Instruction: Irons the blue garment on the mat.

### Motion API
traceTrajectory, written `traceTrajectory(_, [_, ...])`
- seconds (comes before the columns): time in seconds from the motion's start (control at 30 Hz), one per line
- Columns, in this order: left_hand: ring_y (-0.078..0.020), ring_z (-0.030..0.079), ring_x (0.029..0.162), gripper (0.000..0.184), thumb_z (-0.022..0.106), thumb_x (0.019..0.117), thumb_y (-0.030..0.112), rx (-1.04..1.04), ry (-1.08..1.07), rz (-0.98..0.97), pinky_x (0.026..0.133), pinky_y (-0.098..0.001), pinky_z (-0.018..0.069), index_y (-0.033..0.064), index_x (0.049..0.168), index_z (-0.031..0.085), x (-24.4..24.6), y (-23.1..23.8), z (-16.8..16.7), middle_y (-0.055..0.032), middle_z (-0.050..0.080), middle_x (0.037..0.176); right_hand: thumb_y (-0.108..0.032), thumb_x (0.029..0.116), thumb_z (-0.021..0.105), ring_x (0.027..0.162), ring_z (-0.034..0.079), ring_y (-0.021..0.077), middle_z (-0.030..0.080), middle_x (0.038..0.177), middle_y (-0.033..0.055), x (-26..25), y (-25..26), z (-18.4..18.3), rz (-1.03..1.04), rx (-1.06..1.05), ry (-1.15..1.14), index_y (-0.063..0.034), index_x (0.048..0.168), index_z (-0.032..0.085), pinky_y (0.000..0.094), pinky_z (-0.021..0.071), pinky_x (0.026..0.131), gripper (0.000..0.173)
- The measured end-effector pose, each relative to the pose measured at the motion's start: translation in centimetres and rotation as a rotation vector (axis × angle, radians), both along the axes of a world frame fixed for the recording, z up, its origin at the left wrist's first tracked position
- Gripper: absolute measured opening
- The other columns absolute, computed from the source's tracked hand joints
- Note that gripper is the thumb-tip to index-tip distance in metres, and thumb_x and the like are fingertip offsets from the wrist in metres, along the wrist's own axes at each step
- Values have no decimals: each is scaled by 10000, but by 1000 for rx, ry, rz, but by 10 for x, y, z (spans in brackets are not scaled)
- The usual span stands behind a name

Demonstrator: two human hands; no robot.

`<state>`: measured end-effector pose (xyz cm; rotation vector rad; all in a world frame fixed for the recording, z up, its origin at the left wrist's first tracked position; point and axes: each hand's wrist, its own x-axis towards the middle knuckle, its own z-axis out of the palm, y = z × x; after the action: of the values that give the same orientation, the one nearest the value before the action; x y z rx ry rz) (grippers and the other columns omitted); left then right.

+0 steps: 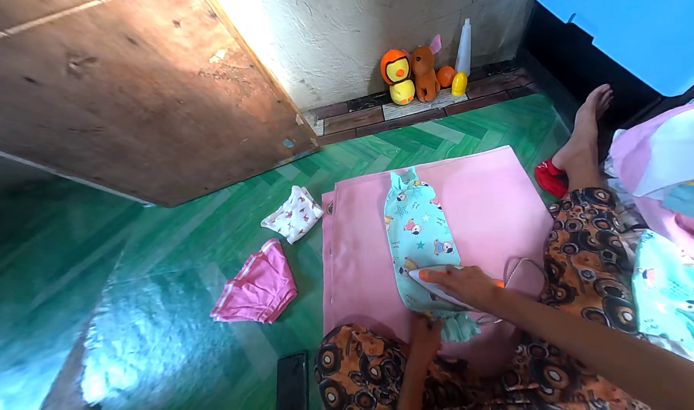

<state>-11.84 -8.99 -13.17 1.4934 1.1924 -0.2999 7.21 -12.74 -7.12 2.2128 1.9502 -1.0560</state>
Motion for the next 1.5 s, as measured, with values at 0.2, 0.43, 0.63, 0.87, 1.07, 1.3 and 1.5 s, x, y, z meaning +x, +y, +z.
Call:
traceTrajectory(0.2, [-196,628,696,354,535,1080,247,21,-21,-5,705,-368,549,-88,1096,648,-1,1,-6,-161,650,866,-338,1120,437,1036,660,515,632,1253,310,33,-14,-4,252,28,35,-288,1568,460,646,514,876,451])
traceTrajectory(0.43, [-192,612,717,344,543,1077,229,-1,-42,44,708,-356,537,-97,1131,636,-1,-1,1,-168,642,894,-304,1112,474,903,678,492,640,1211,299,61,-13,-4,584,37,49,-279,1527,526,627,530,811,420])
traceTrajectory(0.63, [-215,609,762,352,538,1078,221,-39,-51,69,739,-375,530,-108,1178,615,0,-2,0,-190,637,938,-296,1112,472,899,678,483,641,1207,293,57,-10,-2,614,29,61,-273,1523,532,614,530,800,416])
traceTrajectory(0.87, [-186,594,724,343,528,1082,219,-56,-42,74,707,-345,526,-97,1191,604,1,-2,-1,-169,622,928,-290,1104,488,812,681,461,663,1102,282,48,-6,-9,605,116,86,-262,1500,561,591,544,732,403])
traceTrajectory(1.07, [-223,624,782,367,515,1087,240,-60,-11,56,759,-380,538,-92,1217,604,1,-1,0,-199,641,992,-288,1102,491,779,681,449,669,1066,273,41,-4,-10,595,157,76,-259,1488,573,575,547,700,396])
traceTrajectory(1.3, [-264,649,843,382,534,1078,269,-28,14,32,819,-427,540,-85,1185,631,2,0,0,-216,659,1006,-303,1102,494,751,683,431,674,1030,263,34,-1,-15,572,208,90,-257,1478,583,560,553,677,390])
traceTrajectory(1.5, [-294,664,883,410,507,1089,284,-39,23,8,846,-454,545,-90,1214,621,2,1,3,-237,663,1038,-314,1108,478,814,687,455,668,1087,277,26,6,-14,555,156,81,-269,1509,548,588,551,730,410])
